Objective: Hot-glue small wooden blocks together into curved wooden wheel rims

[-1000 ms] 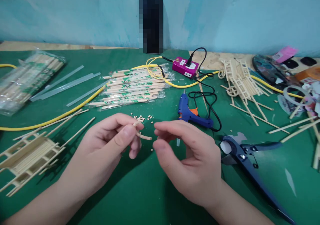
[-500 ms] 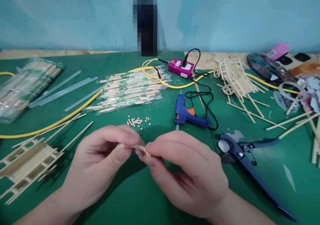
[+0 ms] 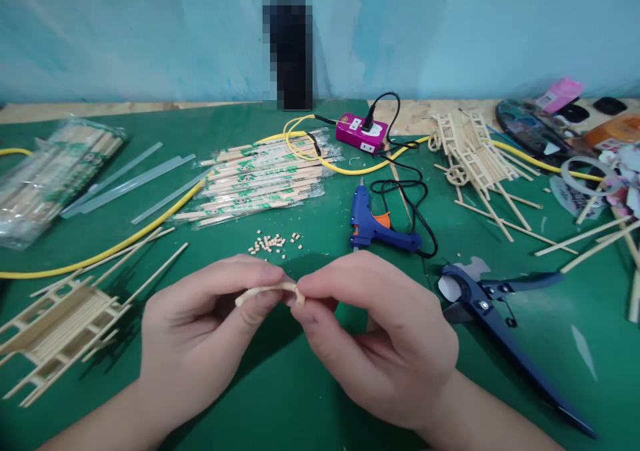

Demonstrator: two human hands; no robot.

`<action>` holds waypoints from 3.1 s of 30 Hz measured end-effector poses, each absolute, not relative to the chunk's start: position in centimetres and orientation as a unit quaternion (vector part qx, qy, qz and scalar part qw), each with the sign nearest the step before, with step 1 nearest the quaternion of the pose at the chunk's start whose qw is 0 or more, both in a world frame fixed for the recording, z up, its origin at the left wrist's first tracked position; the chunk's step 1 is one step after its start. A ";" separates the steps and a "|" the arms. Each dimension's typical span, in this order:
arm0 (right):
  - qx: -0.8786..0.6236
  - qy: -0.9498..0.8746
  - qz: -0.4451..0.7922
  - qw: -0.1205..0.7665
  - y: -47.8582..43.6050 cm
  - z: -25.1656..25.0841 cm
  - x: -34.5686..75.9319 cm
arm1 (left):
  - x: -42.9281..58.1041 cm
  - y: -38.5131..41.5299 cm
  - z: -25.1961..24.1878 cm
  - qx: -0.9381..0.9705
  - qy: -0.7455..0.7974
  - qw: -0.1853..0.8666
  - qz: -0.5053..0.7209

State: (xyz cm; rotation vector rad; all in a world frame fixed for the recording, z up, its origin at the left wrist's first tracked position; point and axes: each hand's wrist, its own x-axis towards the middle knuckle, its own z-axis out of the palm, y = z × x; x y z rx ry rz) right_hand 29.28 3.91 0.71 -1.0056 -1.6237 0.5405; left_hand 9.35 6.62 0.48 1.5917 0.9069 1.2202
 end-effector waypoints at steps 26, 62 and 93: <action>-0.477 -0.524 0.467 0.528 4.4 0.5 28.8 | 9.8 7.0 1.3 0.501 0.376 0.646 0.436; -0.474 -0.309 0.660 0.494 5.4 -0.3 29.4 | 9.2 8.2 0.5 0.296 0.327 0.804 0.400; -0.411 -0.292 0.751 0.427 5.2 -0.1 29.3 | 9.3 8.2 1.1 0.439 0.447 0.713 0.316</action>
